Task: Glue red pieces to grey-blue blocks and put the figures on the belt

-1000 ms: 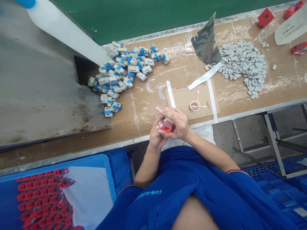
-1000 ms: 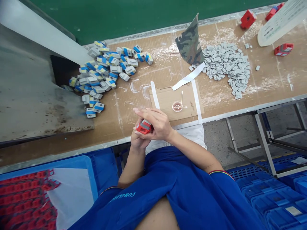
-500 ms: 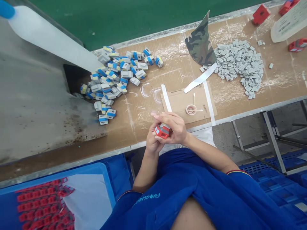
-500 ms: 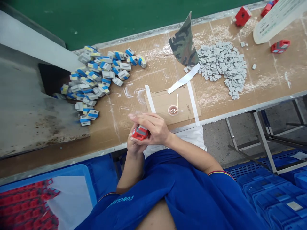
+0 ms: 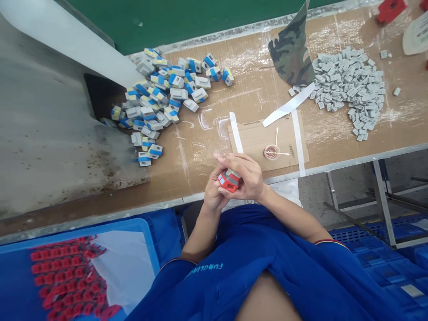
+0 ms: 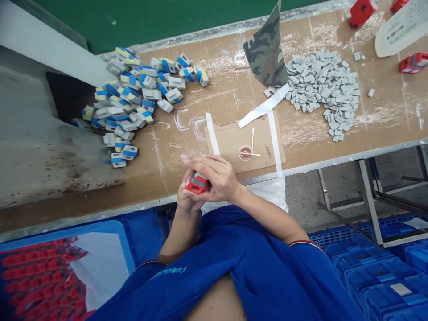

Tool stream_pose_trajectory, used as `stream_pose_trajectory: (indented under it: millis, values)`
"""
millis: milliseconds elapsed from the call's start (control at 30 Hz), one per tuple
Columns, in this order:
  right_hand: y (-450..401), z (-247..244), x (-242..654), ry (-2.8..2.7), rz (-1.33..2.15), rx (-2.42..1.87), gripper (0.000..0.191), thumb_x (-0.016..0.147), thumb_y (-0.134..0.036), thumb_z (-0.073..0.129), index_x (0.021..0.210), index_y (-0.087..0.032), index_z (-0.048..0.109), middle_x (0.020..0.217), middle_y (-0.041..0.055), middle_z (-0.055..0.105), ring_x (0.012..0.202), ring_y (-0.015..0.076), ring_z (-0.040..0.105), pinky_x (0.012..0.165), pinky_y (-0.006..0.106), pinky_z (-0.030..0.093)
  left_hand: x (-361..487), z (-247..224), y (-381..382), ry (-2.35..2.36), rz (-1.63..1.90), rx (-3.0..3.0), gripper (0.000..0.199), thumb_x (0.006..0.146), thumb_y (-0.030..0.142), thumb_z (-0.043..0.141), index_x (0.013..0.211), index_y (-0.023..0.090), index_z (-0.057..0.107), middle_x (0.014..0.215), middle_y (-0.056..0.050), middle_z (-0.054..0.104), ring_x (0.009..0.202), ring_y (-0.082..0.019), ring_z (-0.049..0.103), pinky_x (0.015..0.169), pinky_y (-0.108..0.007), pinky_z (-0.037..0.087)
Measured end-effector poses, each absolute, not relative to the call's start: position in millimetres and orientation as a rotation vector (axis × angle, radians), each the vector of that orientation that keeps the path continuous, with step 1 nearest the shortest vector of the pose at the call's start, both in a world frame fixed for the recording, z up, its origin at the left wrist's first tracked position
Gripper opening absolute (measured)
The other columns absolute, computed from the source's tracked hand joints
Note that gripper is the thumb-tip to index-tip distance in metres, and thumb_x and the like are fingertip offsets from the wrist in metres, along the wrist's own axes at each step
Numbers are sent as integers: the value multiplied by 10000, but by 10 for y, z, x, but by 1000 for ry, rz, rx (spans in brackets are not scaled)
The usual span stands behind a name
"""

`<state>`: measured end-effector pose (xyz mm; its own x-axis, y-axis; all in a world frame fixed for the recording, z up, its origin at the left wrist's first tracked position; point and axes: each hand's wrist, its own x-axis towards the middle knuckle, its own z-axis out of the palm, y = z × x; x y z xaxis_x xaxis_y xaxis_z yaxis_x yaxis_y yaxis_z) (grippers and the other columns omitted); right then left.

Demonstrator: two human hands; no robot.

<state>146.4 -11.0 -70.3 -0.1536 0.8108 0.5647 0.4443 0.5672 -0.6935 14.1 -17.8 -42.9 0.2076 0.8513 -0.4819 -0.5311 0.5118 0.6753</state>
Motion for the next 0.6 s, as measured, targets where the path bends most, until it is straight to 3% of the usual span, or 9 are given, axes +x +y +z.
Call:
stream_pose_trajectory:
  millis: [167,367,600]
  values:
    - [-113,-678,1461,-1784,447,-1006,725,975,-688,621,1496,-183,613,1379,191,784,1223,297,794,1071,515,657,105,-461,-209,941,995,430,750,513,616,1045,1111,231,809,1015,-48,797,861,-190,765,817,-269,644]
    - [-126,-708,1454,-1802,480,-1015,760,964,-707,635,1496,-165,616,1382,205,779,1225,311,789,1085,531,647,87,-438,-214,957,985,451,777,480,635,1052,1101,236,809,936,-30,789,786,-166,737,783,-258,637]
    - [-127,-697,1454,-1787,493,-1010,755,961,-692,654,1501,-166,615,1381,196,780,1232,309,786,1094,523,641,84,-527,-224,977,966,425,854,442,655,1049,1148,248,792,1067,-53,800,960,-235,777,851,-304,647]
